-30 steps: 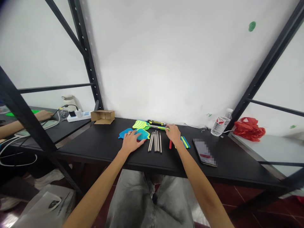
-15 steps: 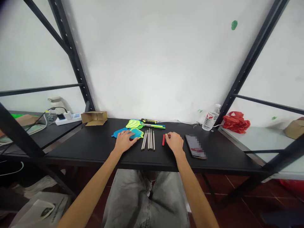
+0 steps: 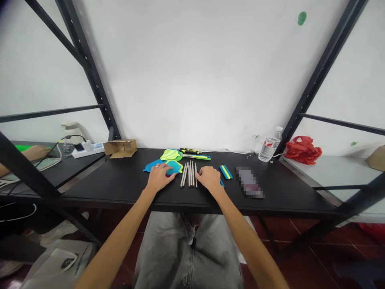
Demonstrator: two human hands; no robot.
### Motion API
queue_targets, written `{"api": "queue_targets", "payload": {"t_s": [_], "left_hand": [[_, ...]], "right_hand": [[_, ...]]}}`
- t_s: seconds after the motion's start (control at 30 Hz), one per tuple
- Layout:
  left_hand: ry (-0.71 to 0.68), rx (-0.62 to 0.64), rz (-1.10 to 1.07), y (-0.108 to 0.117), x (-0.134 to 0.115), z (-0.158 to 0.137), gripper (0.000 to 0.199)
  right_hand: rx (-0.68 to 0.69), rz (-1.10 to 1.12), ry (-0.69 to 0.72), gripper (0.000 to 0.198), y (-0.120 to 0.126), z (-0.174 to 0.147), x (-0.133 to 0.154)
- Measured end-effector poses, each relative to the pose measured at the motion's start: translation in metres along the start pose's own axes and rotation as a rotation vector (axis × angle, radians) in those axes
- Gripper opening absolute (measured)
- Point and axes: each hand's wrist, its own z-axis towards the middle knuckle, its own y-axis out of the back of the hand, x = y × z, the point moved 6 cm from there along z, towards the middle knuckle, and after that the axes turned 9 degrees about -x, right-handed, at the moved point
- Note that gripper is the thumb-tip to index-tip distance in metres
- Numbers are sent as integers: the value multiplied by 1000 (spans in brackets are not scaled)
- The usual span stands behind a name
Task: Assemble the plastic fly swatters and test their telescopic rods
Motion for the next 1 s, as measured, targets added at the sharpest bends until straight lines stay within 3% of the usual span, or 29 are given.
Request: {"api": "queue_targets", "payload": {"t_s": [0.3, 0.4, 0.5, 0.57, 0.7, 0.83, 1.0], "left_hand": [[10, -13, -24, 2, 0, 0, 34], [5, -22, -13, 2, 0, -1, 34], [5, -22, -21, 2, 0, 0, 35], [11, -19, -27, 1, 0, 0, 34], [26, -16, -31, 2, -1, 0, 33], [31, -20, -42, 4, -2, 1, 33], [49, -19, -64, 3, 0, 1, 33]], "right_hand": [[85, -9, -60, 23, -3, 10, 13], [95, 145, -146, 25, 0, 19, -4], [-8, 290, -151, 30, 17, 29, -31], [-71, 250, -156, 29, 29, 32, -52], [16, 102, -168, 22, 36, 20, -84], [137, -14, -172, 17, 24, 4, -93], [148, -41, -204, 23, 14, 6, -94]]}}
